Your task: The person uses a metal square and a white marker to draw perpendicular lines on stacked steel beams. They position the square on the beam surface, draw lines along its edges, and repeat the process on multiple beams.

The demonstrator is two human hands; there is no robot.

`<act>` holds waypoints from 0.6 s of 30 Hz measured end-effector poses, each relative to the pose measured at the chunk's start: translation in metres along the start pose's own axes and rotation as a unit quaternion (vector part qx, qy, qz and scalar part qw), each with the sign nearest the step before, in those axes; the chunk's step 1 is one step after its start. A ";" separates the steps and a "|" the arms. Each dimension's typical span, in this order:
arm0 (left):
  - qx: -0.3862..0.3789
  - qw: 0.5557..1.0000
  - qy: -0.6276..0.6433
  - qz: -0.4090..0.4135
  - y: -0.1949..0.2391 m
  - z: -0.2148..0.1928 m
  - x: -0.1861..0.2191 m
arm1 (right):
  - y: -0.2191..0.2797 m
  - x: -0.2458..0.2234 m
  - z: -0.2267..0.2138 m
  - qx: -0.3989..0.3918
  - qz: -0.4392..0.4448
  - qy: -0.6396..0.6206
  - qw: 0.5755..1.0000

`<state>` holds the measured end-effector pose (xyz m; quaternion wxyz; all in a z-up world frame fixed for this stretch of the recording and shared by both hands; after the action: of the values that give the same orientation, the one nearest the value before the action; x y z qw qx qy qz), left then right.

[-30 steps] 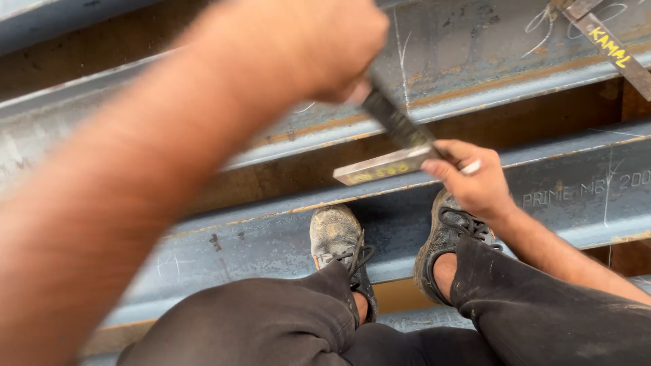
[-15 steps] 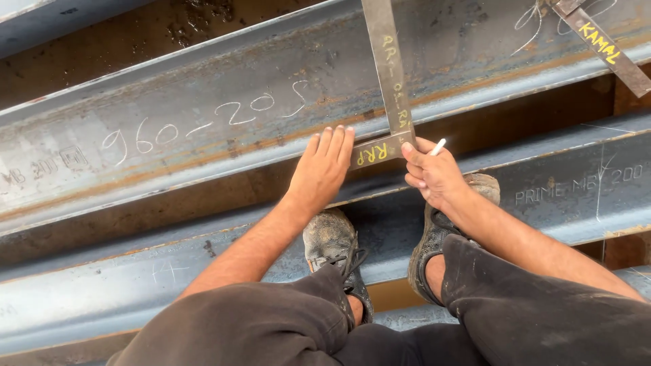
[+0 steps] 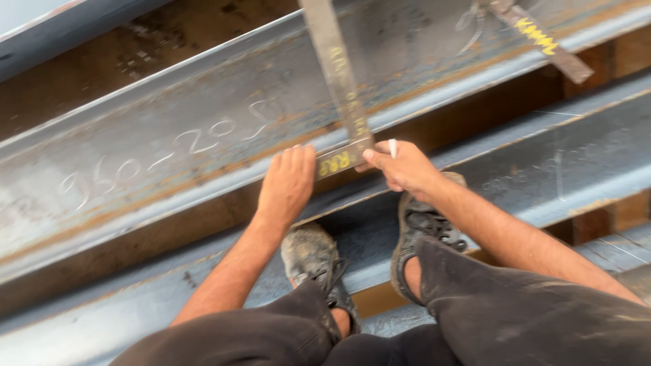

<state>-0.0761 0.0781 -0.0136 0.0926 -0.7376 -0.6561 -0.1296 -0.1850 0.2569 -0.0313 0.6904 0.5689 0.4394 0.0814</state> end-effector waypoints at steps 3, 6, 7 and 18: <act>0.002 1.000 0.004 0.000 -0.003 -0.001 0.002 | 0.026 -0.062 -0.073 0.121 -0.052 0.341 0.931; -0.008 1.000 -0.012 -0.006 -0.005 -0.003 0.003 | 0.031 -0.102 -0.180 0.303 -0.161 0.533 0.773; -0.016 1.000 -0.023 -0.008 -0.003 -0.003 0.002 | 0.034 -0.111 -0.218 0.391 -0.203 0.548 0.710; -0.035 0.998 -0.045 -0.012 -0.004 -0.002 0.003 | -0.046 -0.097 -0.290 0.125 -0.082 0.440 0.886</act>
<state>-0.0797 0.0810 -0.0103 0.0361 -0.7374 -0.6637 -0.1203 -0.4640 0.3886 -0.0113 0.3539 0.5181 0.7497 0.2105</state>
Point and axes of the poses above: each hand's wrist, its own y-axis away from the middle knuckle, its own z-axis out of the palm, x = y × z, the point moved 8 cm from there along -y, towards the middle knuckle, and after that the axes turned 10 degrees about y, right-handed, at the moved point
